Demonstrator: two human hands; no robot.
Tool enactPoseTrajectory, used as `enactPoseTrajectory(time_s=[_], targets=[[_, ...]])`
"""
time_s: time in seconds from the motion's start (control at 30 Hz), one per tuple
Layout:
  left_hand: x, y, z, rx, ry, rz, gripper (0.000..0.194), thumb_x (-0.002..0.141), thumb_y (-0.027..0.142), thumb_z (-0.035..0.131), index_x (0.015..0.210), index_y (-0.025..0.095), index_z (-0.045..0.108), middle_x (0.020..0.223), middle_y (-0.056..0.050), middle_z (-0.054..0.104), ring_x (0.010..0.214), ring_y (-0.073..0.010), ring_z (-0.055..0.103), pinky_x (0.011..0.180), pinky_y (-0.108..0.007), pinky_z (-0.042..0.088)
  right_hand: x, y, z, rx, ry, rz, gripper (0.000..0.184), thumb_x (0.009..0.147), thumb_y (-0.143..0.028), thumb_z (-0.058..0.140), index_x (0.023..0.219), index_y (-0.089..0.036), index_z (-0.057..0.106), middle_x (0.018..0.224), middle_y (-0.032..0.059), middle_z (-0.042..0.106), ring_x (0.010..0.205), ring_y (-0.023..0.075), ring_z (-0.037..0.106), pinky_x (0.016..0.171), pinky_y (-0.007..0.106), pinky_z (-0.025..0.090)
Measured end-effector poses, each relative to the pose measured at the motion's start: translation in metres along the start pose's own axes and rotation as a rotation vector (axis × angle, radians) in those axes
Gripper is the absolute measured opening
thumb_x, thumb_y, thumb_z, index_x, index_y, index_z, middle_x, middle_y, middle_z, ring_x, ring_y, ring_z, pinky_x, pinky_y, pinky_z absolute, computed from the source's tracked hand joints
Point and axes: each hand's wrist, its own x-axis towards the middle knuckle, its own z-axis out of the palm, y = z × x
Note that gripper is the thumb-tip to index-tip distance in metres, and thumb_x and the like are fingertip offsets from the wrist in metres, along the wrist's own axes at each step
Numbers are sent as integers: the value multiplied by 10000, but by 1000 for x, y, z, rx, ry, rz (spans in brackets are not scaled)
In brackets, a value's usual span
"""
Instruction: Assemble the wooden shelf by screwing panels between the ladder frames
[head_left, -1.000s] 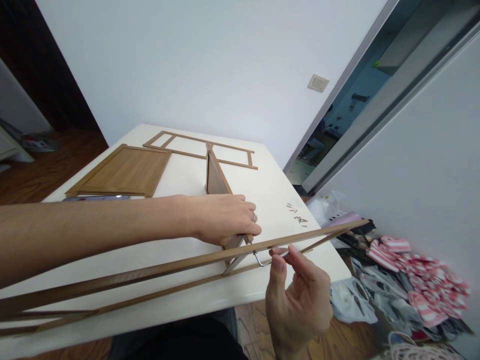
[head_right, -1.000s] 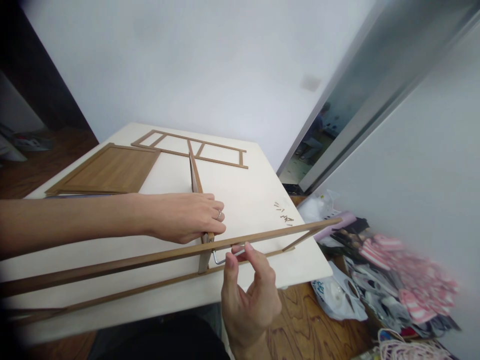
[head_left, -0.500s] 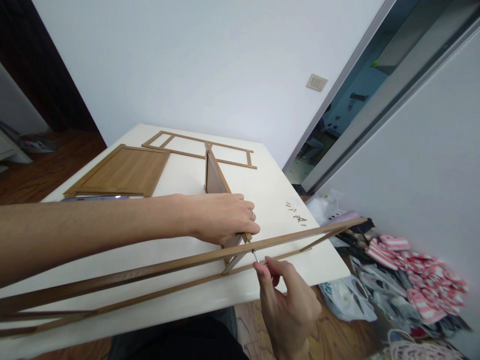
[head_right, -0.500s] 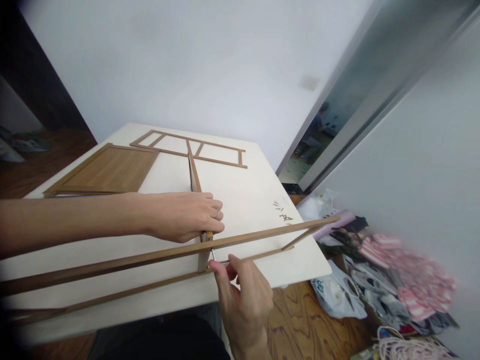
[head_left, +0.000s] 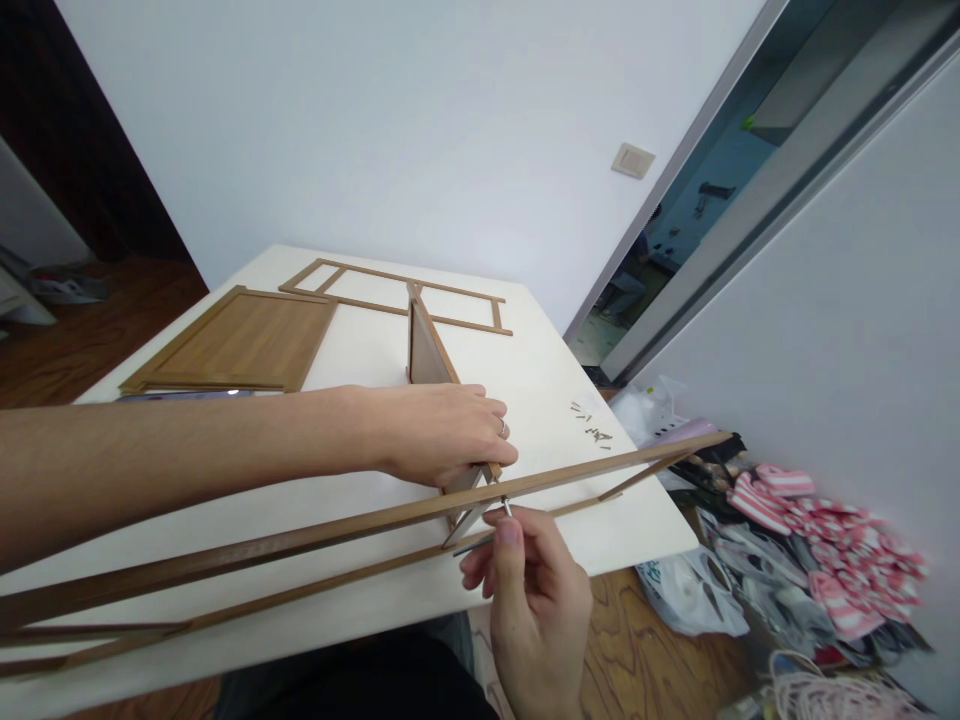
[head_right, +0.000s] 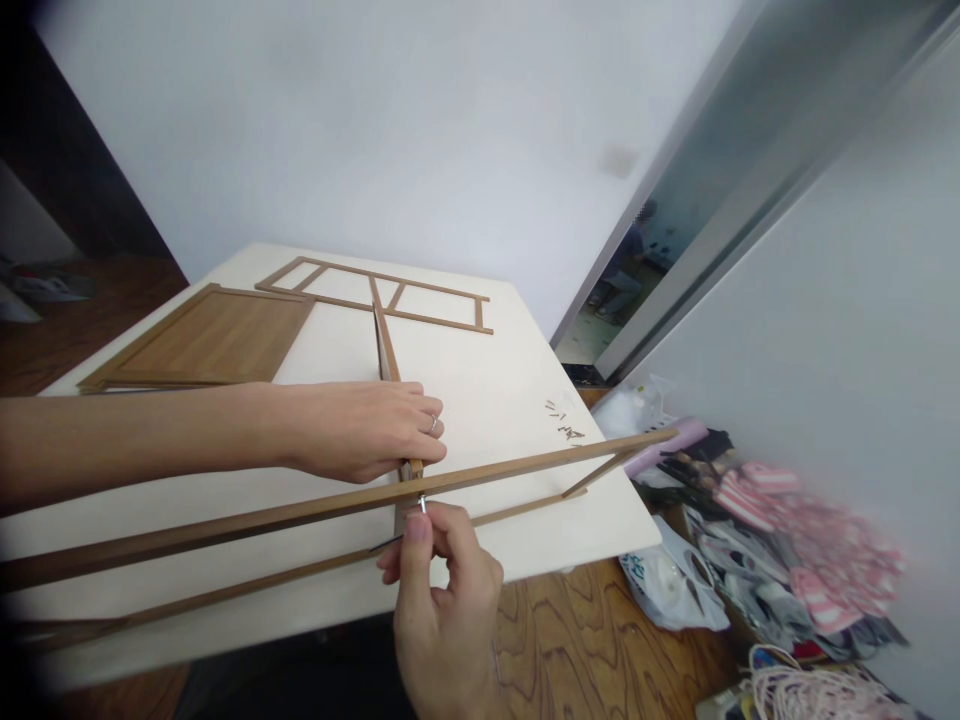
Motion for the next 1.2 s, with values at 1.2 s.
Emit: enactPoseTrajectory(time_s=[1.2], targets=[[-1,-3,3,-21,22,28,245,814,-2,622,736,216,539,766,-26,684,843,-227,592,693,-365,362,50,-31,-21,-591,127,-909,280,967,-115,644,1242,-105,592,700,-1,694,519,115,600,523,280,503]])
